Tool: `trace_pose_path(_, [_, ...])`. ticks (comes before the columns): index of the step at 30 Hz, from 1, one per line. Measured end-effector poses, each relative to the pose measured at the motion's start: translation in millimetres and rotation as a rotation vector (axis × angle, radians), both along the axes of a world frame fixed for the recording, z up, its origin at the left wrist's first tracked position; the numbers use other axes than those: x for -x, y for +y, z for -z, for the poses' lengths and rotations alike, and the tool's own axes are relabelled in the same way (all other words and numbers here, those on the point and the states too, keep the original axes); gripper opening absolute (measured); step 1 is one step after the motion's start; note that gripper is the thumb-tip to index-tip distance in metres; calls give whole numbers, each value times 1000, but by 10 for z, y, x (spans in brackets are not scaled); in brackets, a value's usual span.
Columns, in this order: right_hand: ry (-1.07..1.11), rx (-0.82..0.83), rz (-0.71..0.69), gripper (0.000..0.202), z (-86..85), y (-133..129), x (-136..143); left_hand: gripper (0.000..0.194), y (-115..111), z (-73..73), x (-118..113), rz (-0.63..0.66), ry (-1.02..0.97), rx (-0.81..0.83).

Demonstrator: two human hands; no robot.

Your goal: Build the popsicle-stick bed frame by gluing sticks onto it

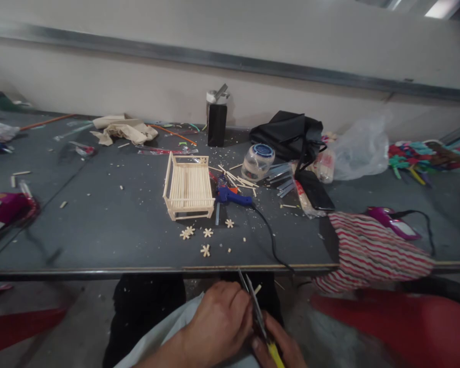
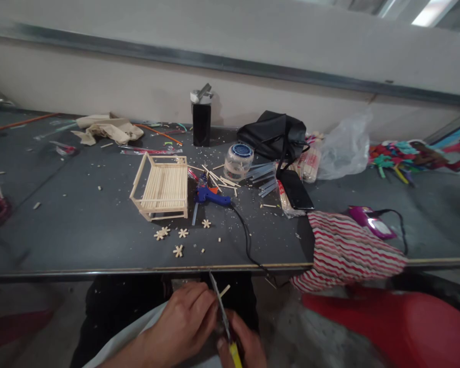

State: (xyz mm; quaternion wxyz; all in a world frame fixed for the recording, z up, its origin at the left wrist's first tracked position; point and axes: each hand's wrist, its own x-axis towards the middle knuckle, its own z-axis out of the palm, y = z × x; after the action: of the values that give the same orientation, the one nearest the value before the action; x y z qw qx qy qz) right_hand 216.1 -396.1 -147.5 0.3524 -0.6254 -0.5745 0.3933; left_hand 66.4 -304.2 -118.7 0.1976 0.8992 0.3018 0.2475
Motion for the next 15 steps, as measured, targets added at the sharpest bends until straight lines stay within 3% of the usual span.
trace_pose_path(3, [-26,-35,-14,32,23,13,12,11,0,13,43,-9,-22,-11])
trace_pose_path(5, [-54,-43,57,30,23,6,37,16,39,-22,78,-52,-88,83])
trace_pose_path(7, [-90,-42,132,29,10,-18,58,21,97,-95,116,-131,-202,297])
trace_pose_path(10, [-191,-76,179,28,-97,-27,-18,26,175,-241,171,-192,-421,745])
trace_pose_path(12, [-315,-125,219,29,-256,52,-189,28,206,-325,196,-154,-580,1036])
trace_pose_path(15, [-547,-125,262,46,-551,352,-575,24,241,-393,210,-116,-797,1361])
